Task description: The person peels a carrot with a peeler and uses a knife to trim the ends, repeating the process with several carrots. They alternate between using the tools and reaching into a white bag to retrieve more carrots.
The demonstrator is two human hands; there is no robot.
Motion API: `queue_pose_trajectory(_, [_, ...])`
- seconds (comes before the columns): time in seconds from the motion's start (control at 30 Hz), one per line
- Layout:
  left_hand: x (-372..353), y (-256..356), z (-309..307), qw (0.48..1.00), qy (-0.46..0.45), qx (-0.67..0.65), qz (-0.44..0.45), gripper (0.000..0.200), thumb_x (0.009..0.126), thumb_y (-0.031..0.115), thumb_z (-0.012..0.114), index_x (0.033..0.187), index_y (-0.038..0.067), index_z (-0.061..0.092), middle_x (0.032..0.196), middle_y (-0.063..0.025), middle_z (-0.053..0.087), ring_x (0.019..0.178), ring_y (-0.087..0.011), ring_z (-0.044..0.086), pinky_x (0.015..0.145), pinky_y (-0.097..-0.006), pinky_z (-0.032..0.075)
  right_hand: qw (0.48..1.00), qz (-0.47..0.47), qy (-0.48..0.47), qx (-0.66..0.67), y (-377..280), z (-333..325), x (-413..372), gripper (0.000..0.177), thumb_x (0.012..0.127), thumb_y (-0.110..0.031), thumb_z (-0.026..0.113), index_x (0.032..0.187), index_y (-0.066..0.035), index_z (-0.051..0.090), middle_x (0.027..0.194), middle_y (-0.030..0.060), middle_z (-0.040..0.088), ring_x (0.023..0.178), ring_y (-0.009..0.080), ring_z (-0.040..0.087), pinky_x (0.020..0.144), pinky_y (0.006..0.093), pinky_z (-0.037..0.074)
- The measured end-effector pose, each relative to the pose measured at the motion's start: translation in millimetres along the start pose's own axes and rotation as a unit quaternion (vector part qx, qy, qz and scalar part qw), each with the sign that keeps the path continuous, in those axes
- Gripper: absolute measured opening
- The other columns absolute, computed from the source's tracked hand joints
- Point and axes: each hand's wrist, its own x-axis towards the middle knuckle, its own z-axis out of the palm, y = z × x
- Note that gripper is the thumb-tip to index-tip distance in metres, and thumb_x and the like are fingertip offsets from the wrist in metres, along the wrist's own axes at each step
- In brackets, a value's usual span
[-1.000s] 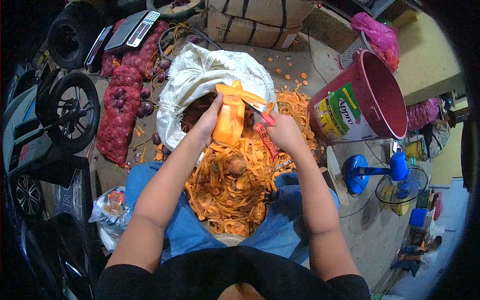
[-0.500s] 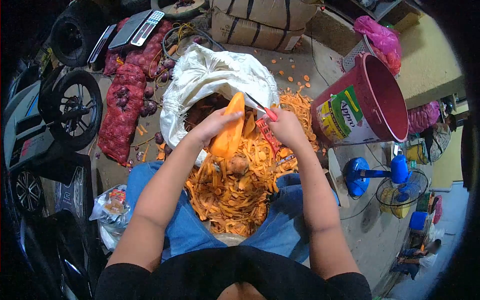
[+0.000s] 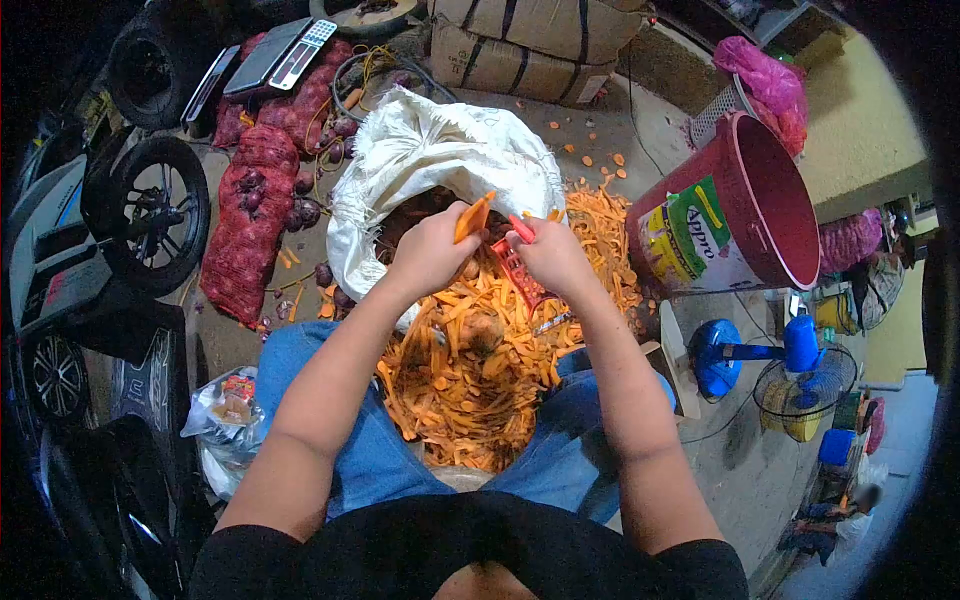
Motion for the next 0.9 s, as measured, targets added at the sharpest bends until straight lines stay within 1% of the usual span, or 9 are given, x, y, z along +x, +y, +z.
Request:
queue_pose_trajectory(0.07, [5.7,-6.9,4.6,1.000,0.007,-0.028,0.000,0.032,0.077,0.032,0.048,0.095,0.005,0.047,0.082,-0.0156,0.057,0.078,-0.0290,0.055,0.067,-0.0362,0.043,1.000,-0.001,0.010,0.017,4.4,4.3,1.8,0.023,0.074,-0.023,0.050,0.081,-0.002,0.057,0.074,0.0192,0.057,0.072,0.0339,0.054,0.064,0.0390,0.042])
queue_pose_trajectory(0.17, [11.6,-12.0,8.2,0.918,0.079,-0.384,-0.063,0.032,0.078,0.025,0.049,0.099,0.002,0.045,0.087,-0.0134,0.055,0.081,-0.0255,0.055,0.072,-0.0348,0.043,0.985,0.044,0.082,0.144,8.5,8.5,3.7,0.022,0.075,-0.022,0.049,0.080,-0.002,0.057,0.071,0.0196,0.056,0.070,0.0320,0.055,0.062,0.0366,0.042])
queue_pose_trajectory(0.27, [6.7,-1.6,-0.8,0.727,0.060,-0.683,-0.037,0.031,0.079,0.025,0.047,0.102,0.005,0.043,0.096,-0.0134,0.051,0.093,-0.0243,0.050,0.084,-0.0384,0.039,0.980,0.116,0.036,0.157,19.9,28.7,13.7,0.021,0.075,-0.021,0.049,0.077,-0.001,0.056,0.068,0.0165,0.056,0.064,0.0265,0.056,0.059,0.0351,0.042])
queue_pose_trajectory(0.37, [1.6,8.7,6.6,0.664,0.083,-0.743,-0.021,0.031,0.079,0.025,0.047,0.103,0.006,0.042,0.103,-0.0140,0.048,0.100,-0.0247,0.045,0.087,-0.0398,0.036,0.924,0.095,0.031,0.370,34.2,70.2,27.2,0.023,0.078,-0.021,0.048,0.077,0.001,0.054,0.067,0.0113,0.057,0.057,0.0198,0.054,0.055,0.0334,0.042])
queue_pose_trajectory(0.47, [-1.5,8.9,6.4,0.656,0.040,-0.754,-0.009,0.028,0.080,0.021,0.045,0.102,0.005,0.040,0.103,-0.0135,0.048,0.099,-0.0232,0.045,0.087,-0.0374,0.035,0.752,0.158,0.040,0.639,16.3,59.1,18.5,0.020,0.083,-0.015,0.044,0.084,0.003,0.053,0.075,0.0073,0.057,0.058,0.0129,0.052,0.054,0.0259,0.042])
queue_pose_trajectory(0.63, [-6.2,11.0,2.5,0.666,0.004,-0.746,0.025,0.027,0.084,0.026,0.039,0.099,0.004,0.039,0.103,-0.0145,0.048,0.098,-0.0231,0.046,0.085,-0.0370,0.037,0.780,0.110,0.103,0.607,17.8,47.7,24.8,0.020,0.082,-0.015,0.046,0.084,0.003,0.053,0.070,0.0044,0.056,0.057,0.0101,0.050,0.054,0.0241,0.041])
queue_pose_trajectory(0.7, [-3.3,3.6,-1.3,0.705,0.048,-0.707,-0.027,0.037,0.086,0.037,0.031,0.102,0.004,0.040,0.102,-0.0168,0.049,0.096,-0.0269,0.047,0.085,-0.0406,0.037,0.866,0.094,0.095,0.481,18.1,44.5,22.9,0.019,0.081,-0.017,0.048,0.083,0.001,0.055,0.063,0.0027,0.054,0.054,0.0100,0.048,0.051,0.0240,0.039])
queue_pose_trajectory(0.83, [7.6,-19.3,-9.6,0.587,-0.012,-0.755,-0.294,0.049,0.086,0.043,0.021,0.102,0.000,0.040,0.096,-0.0198,0.051,0.094,-0.0307,0.049,0.085,-0.0418,0.037,0.892,0.086,0.011,0.444,11.7,33.5,23.3,0.018,0.079,-0.019,0.050,0.081,-0.001,0.056,0.057,0.0016,0.051,0.050,0.0099,0.044,0.048,0.0243,0.036])
queue_pose_trajectory(0.9, [6.7,-27.3,-7.9,0.594,-0.056,-0.755,-0.272,0.051,0.086,0.041,0.018,0.103,-0.001,0.040,0.099,-0.0211,0.050,0.094,-0.0319,0.049,0.085,-0.0425,0.037,0.952,0.008,0.067,0.298,10.5,27.4,21.1,0.019,0.078,-0.020,0.052,0.080,-0.001,0.055,0.055,0.0025,0.049,0.049,0.0099,0.043,0.047,0.0256,0.036])
